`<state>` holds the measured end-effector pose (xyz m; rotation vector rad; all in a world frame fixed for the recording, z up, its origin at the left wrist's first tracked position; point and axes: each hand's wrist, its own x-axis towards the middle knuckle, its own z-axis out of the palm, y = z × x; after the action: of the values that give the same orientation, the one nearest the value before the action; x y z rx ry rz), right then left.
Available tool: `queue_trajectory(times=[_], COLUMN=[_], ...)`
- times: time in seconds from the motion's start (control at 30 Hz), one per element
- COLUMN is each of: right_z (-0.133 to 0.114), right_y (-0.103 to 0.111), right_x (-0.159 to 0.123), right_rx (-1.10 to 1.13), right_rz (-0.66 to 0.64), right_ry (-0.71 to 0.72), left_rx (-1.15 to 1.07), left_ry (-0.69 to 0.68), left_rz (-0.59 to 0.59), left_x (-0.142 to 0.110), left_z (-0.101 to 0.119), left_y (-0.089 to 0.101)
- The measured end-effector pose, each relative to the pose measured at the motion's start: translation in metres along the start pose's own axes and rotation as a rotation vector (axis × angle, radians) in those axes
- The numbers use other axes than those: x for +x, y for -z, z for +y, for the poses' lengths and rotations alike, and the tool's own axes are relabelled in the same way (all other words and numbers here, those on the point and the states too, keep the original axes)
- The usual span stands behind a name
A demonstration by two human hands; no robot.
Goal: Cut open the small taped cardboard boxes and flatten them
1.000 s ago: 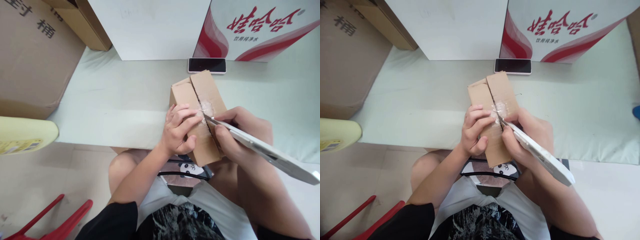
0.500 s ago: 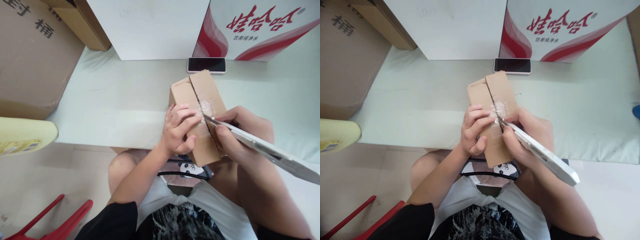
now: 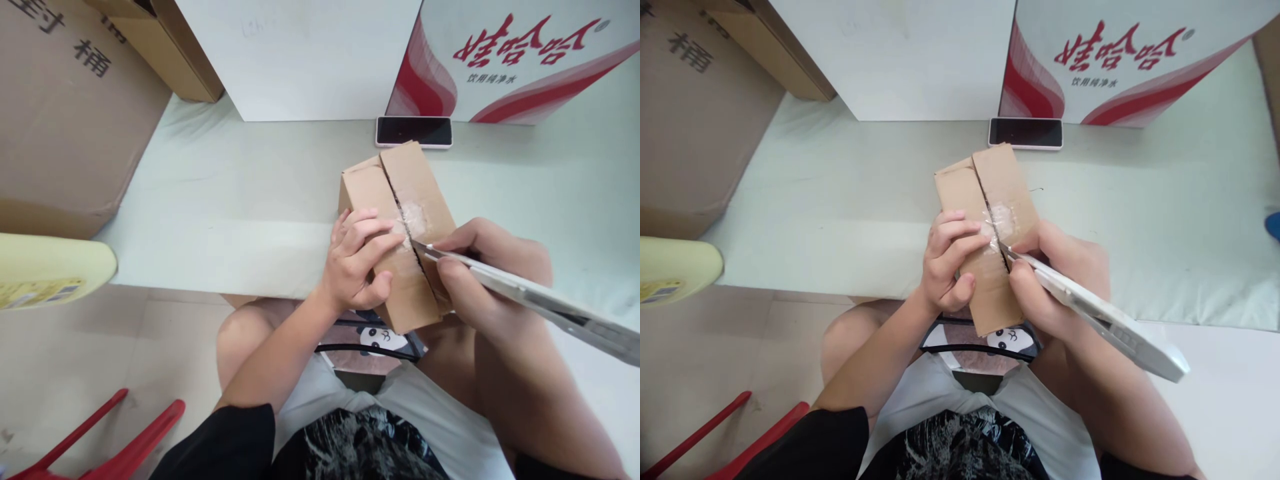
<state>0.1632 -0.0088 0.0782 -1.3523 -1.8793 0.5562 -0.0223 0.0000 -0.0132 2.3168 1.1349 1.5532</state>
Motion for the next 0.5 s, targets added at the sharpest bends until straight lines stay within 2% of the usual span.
queue_trajectory(times=[0.2,0.33,0.4,0.5], right_z=[-0.0006,-0.0019,-0.0007,0.0034], right_y=[-0.0009,0.0023,0.0038,0.0016], right_x=[0.0015,-0.0005,-0.0020,-0.0024], right_rx=[-0.036,0.012,0.113,0.242], right_rz=[-0.013,-0.017,0.056,0.230], right_ry=[0.053,0.023,-0.032,-0.072], left_rx=[0.044,0.024,0.024,0.081], left_ry=[-0.001,-0.008,0.000,0.030], left_rz=[-0.018,0.019,0.018,-0.046], left_x=[0.0013,0.0022,0.0017,-0.0002], left_z=[0.0004,0.0007,0.0006,-0.0006], left_y=[0.0008,0.0003,-0.0003,-0.0010])
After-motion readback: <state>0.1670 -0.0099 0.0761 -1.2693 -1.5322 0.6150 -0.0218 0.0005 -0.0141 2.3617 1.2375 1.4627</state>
